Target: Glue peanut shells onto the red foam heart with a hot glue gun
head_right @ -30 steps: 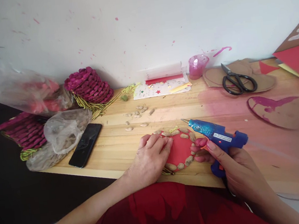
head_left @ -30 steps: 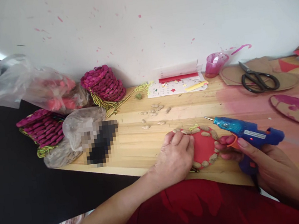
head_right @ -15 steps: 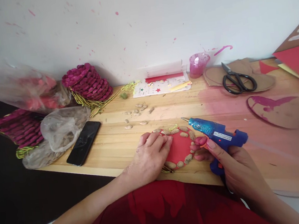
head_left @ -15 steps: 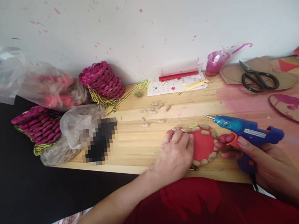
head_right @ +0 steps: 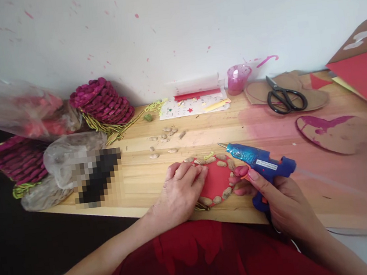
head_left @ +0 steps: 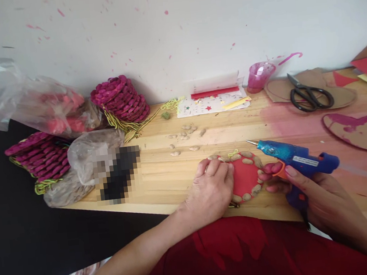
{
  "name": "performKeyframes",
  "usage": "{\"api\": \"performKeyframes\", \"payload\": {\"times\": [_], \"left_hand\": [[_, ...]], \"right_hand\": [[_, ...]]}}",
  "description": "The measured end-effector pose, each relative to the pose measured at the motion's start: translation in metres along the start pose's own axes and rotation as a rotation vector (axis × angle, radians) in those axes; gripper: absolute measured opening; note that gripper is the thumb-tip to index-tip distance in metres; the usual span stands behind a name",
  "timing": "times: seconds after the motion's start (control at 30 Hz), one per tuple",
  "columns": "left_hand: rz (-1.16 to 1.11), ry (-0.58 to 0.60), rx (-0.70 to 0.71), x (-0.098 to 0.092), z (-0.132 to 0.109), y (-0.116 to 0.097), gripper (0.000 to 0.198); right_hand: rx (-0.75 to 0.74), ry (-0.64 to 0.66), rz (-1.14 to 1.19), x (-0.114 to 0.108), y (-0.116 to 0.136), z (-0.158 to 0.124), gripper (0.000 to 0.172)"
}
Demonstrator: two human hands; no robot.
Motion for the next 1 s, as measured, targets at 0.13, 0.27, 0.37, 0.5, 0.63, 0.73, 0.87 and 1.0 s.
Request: {"api": "performKeyframes", "payload": {"times": [0.13,0.27,0.37,0.5,0.63,0.73,0.87,1.0], "left_hand": [[0.01,0.007,0.003,0.0005,-0.0002,0.0006,0.032],[0.007,0.003,-0.003,-0.0005,0.0004,0.0015,0.031],[0.009,0.014,-0.009,0.0005,0.0008,0.0021,0.032],[0.004,0.028,-0.003,0.0021,0.0011,0.002,0.031],[0.004,0.023,0.006,0.001,0.0016,0.0015,0.031],[0.021,0.031,0.007,0.0009,0.0022,0.0012,0.03],[0.04,0.036,0.004,0.002,0.0029,0.001,0.027],[0.046,0.019,0.017,0.0024,0.0035,-0.0003,0.023]], "right_hand": [[0.01,-0.002,-0.014,-0.001,-0.0009,0.0003,0.026],[0.013,0.006,-0.018,-0.0018,-0.0026,-0.0003,0.024],[0.016,-0.007,-0.017,-0.0034,-0.0034,-0.0006,0.027],[0.035,-0.016,-0.024,-0.0027,-0.0036,-0.0011,0.031],[0.013,-0.024,-0.012,-0.0002,0.0016,-0.0022,0.029],[0.007,-0.013,-0.005,0.0022,0.004,-0.002,0.025],[0.002,-0.008,-0.017,0.002,0.0047,-0.001,0.025],[0.002,-0.019,-0.019,-0.0002,0.0038,-0.0009,0.029]]}}
Point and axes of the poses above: each hand's wrist, its own z-axis towards the middle knuckle, its own x-axis out of the palm, y = z × x, the point moved 8 cm from there along z, towards the middle knuckle, and after that the axes turned 11 degrees about -z, right-handed, at the moved point
